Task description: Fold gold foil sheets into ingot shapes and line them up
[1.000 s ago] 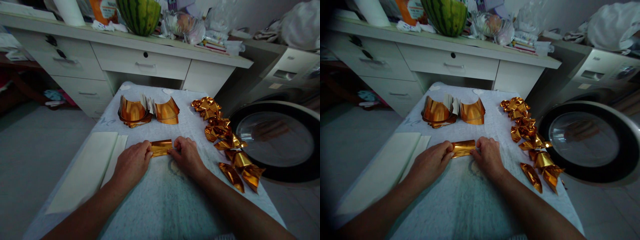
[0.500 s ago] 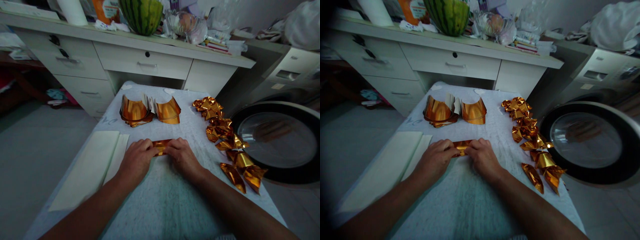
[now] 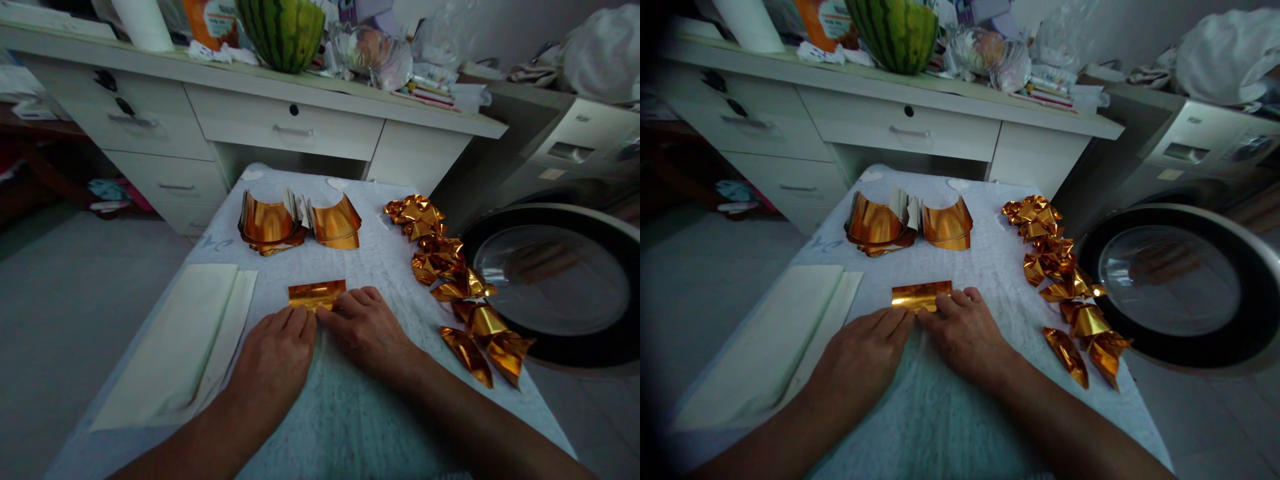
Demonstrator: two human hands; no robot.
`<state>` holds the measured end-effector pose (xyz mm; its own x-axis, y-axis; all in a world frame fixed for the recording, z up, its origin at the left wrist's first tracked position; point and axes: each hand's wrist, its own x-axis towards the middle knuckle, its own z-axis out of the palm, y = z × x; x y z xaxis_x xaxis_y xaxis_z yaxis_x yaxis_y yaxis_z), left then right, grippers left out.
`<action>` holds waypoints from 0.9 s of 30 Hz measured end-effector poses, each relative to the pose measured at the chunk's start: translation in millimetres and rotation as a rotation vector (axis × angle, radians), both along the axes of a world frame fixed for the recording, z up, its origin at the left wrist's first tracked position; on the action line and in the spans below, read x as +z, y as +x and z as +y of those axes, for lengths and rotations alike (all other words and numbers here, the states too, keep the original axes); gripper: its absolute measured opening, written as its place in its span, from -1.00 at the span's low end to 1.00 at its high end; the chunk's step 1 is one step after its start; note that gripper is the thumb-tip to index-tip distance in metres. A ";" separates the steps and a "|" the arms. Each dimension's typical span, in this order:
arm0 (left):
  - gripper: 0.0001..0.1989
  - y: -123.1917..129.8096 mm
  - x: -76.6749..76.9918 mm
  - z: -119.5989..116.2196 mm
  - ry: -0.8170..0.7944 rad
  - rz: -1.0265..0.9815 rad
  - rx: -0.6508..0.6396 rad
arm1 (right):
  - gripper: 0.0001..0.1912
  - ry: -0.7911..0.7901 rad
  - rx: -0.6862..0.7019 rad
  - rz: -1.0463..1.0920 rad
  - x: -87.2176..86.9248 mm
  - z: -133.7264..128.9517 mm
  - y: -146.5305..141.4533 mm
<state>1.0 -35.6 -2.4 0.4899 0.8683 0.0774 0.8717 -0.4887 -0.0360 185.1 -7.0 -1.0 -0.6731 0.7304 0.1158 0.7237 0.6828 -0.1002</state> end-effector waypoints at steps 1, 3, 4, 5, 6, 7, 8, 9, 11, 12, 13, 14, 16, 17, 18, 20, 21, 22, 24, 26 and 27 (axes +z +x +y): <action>-0.62 2.5 0.7 -3.1 -0.003 0.021 0.008 | -0.70 0.002 -0.002 -0.012 0.8 -0.7 -0.6; -0.56 6.5 1.1 -7.9 0.019 0.062 0.009 | -0.68 0.012 -0.003 -0.028 1.1 -2.1 -1.4; -0.53 8.0 0.9 -9.7 0.033 0.079 0.004 | -0.68 0.017 -0.004 -0.035 0.8 -2.7 -1.6; -0.51 9.1 0.3 -11.2 0.047 0.090 0.000 | -0.69 0.022 -0.007 -0.040 0.4 -3.4 -1.7; -0.50 9.9 -0.5 -12.4 0.057 0.097 -0.004 | -0.69 0.027 -0.012 -0.045 0.0 -4.2 -1.8; -0.49 10.4 -1.4 -13.5 0.062 0.101 -0.005 | -0.69 0.031 -0.018 -0.050 -0.3 -4.9 -1.9; -0.49 10.8 -2.2 -14.4 0.063 0.102 -0.005 | -0.69 0.034 -0.024 -0.056 -0.6 -5.6 -2.0; -0.49 11.1 -3.0 -15.2 0.064 0.105 -0.002 | -0.68 0.036 -0.028 -0.062 -0.6 -6.2 -2.0; -0.48 11.6 -3.9 -16.3 0.064 0.117 0.006 | -0.65 0.036 -0.033 -0.074 -0.3 -7.2 -2.1; -0.48 11.9 -3.7 -16.6 0.065 0.125 0.008 | -0.64 0.035 -0.035 -0.079 0.0 -7.6 -2.2; -0.47 12.2 -3.1 -16.7 0.064 0.133 0.008 | -0.63 0.033 -0.036 -0.082 0.3 -7.8 -2.4; -0.47 12.5 -2.1 -16.6 0.058 0.141 0.008 | -0.63 0.032 -0.039 -0.083 0.5 -8.0 -2.5; -0.47 12.8 1.1 -15.7 0.031 0.153 0.017 | -0.62 0.031 -0.048 -0.079 0.8 -8.2 -3.0; -0.47 12.8 3.0 -15.0 0.012 0.158 0.025 | -0.63 0.030 -0.051 -0.075 0.8 -8.3 -3.3; -0.46 12.7 4.9 -14.4 -0.006 0.163 0.035 | -0.63 0.030 -0.054 -0.072 0.8 -8.3 -3.5; -0.46 12.0 7.7 -13.2 -0.032 0.169 0.046 | -0.65 0.027 -0.059 -0.065 0.7 -8.4 -3.4; -0.46 11.5 8.4 -12.8 -0.039 0.169 0.047 | -0.66 0.021 -0.056 -0.062 0.7 -8.2 -3.0; -0.47 10.9 8.5 -12.6 -0.044 0.170 0.047 | -0.66 0.014 -0.054 -0.058 0.7 -7.9 -2.1; -0.49 9.4 7.6 -12.4 -0.048 0.169 0.042 | -0.65 -0.008 -0.043 -0.046 1.3 -6.5 1.0; -0.50 7.9 5.8 -12.3 -0.044 0.166 0.032 | -0.63 -0.045 -0.021 -0.034 3.3 -3.9 6.3; -0.50 7.2 5.0 -12.2 -0.042 0.163 0.030 | -0.63 -0.068 -0.006 -0.028 5.0 -2.3 9.6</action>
<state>8.2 -47.8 2.6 0.4666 0.8837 -0.0375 0.8703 -0.4662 -0.1588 194.7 -9.3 4.0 -0.6706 0.7403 0.0472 0.7313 0.6704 -0.1257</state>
